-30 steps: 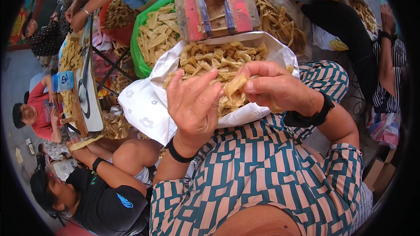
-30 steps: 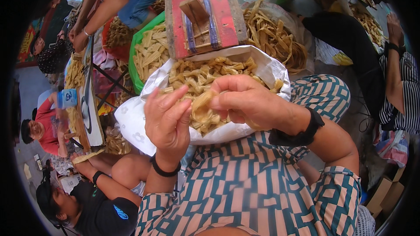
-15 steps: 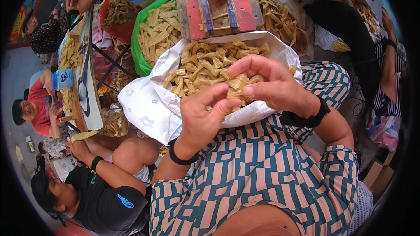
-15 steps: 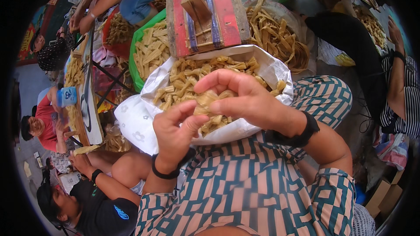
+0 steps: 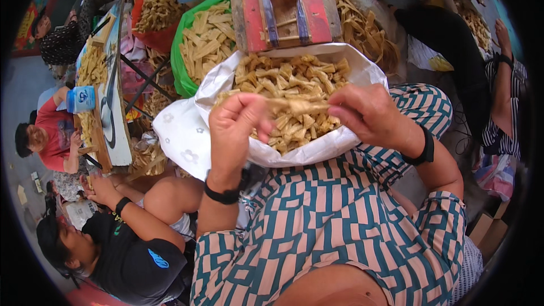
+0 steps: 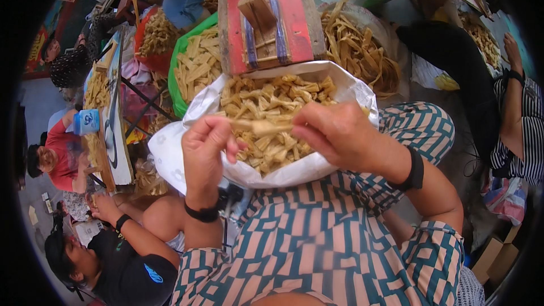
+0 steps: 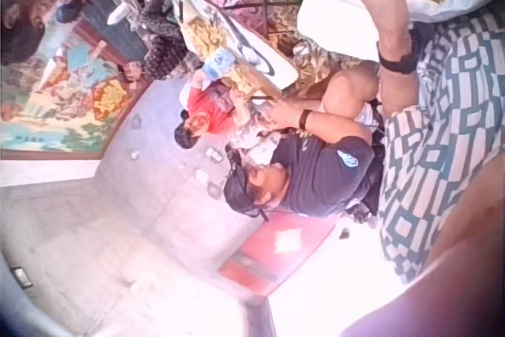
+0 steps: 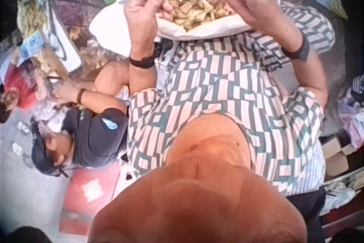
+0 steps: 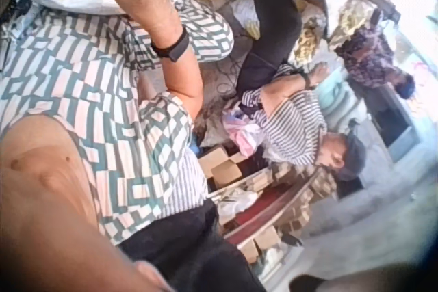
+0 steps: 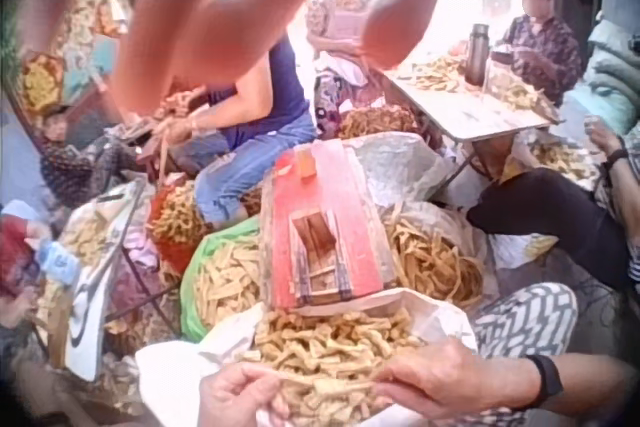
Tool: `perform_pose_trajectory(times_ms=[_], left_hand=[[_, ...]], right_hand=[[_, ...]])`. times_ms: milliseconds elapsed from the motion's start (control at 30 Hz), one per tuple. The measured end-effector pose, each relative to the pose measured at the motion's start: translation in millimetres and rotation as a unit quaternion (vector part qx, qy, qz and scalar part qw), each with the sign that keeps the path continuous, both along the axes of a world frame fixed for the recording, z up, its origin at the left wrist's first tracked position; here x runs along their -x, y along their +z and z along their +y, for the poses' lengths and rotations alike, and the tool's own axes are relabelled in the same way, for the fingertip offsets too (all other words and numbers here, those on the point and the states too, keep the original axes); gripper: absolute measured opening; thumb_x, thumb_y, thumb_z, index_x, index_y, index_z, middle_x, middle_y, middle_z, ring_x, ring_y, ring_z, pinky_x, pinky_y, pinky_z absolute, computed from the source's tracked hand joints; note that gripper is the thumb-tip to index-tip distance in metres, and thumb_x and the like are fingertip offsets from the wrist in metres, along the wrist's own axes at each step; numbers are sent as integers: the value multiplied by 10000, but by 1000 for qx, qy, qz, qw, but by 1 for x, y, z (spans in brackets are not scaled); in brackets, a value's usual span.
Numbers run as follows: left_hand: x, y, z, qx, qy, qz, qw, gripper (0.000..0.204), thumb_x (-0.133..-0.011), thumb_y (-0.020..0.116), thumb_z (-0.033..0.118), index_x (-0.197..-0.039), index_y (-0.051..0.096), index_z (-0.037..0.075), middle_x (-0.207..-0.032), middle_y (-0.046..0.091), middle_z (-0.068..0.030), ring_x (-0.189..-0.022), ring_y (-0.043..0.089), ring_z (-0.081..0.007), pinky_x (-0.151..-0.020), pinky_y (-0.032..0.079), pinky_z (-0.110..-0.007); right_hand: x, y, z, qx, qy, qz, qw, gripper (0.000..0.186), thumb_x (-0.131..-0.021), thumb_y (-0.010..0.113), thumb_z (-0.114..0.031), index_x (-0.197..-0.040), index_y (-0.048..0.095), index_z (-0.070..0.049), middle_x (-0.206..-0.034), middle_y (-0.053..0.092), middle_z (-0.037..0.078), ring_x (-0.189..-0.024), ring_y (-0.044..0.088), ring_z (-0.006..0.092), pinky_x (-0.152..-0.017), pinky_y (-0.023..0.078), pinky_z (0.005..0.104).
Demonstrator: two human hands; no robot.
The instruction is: Manually twist and shape strips of dough into traditional snacks.
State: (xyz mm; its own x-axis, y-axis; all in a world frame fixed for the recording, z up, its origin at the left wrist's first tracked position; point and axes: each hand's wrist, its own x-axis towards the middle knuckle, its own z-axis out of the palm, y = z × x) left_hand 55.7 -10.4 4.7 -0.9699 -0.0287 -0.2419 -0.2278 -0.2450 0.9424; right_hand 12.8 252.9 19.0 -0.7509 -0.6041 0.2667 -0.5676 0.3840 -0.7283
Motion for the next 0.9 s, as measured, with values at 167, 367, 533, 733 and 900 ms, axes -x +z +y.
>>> perform_pose_trajectory(times_ms=[167,367,533,733,900], left_hand=[[15,18,-18,349,-96,259,896,330,-923,681,109,-1222,655,-30,-1041,732,-120,-958,691,-212,-849,546,-301],[25,17,19,525,-310,419,673,329,-749,752,180,-1038,665,49,-960,649,-83,-855,613,-271,-781,502,-379],[13,19,18,561,-307,427,639,162,-766,681,137,-904,627,71,-786,545,-54,-751,571,-239,-610,457,-347],[41,14,15,513,-250,412,711,142,-813,695,63,-947,647,57,-792,598,-95,-751,612,-277,-637,493,-375],[111,4,10,503,-88,401,761,134,-930,658,150,-1033,697,74,-843,666,-96,-743,636,-286,-625,490,-406]], right_hand=[[4,-7,8,-34,2,94,995,119,-871,713,-95,-933,627,-43,-696,626,104,-610,659,258,-539,509,361],[-2,0,-6,-63,103,182,976,169,-813,759,-75,-913,625,-53,-644,613,62,-559,635,197,-484,497,320],[-8,-11,18,-139,123,141,973,116,-806,683,-116,-892,621,-71,-628,595,36,-587,651,198,-492,509,323],[10,-8,25,-141,70,123,980,47,-877,654,-116,-873,607,-112,-632,610,17,-571,641,181,-467,476,327],[93,-29,16,-22,-66,213,975,102,-952,625,-153,-942,599,-55,-763,605,115,-634,632,283,-526,478,388]])
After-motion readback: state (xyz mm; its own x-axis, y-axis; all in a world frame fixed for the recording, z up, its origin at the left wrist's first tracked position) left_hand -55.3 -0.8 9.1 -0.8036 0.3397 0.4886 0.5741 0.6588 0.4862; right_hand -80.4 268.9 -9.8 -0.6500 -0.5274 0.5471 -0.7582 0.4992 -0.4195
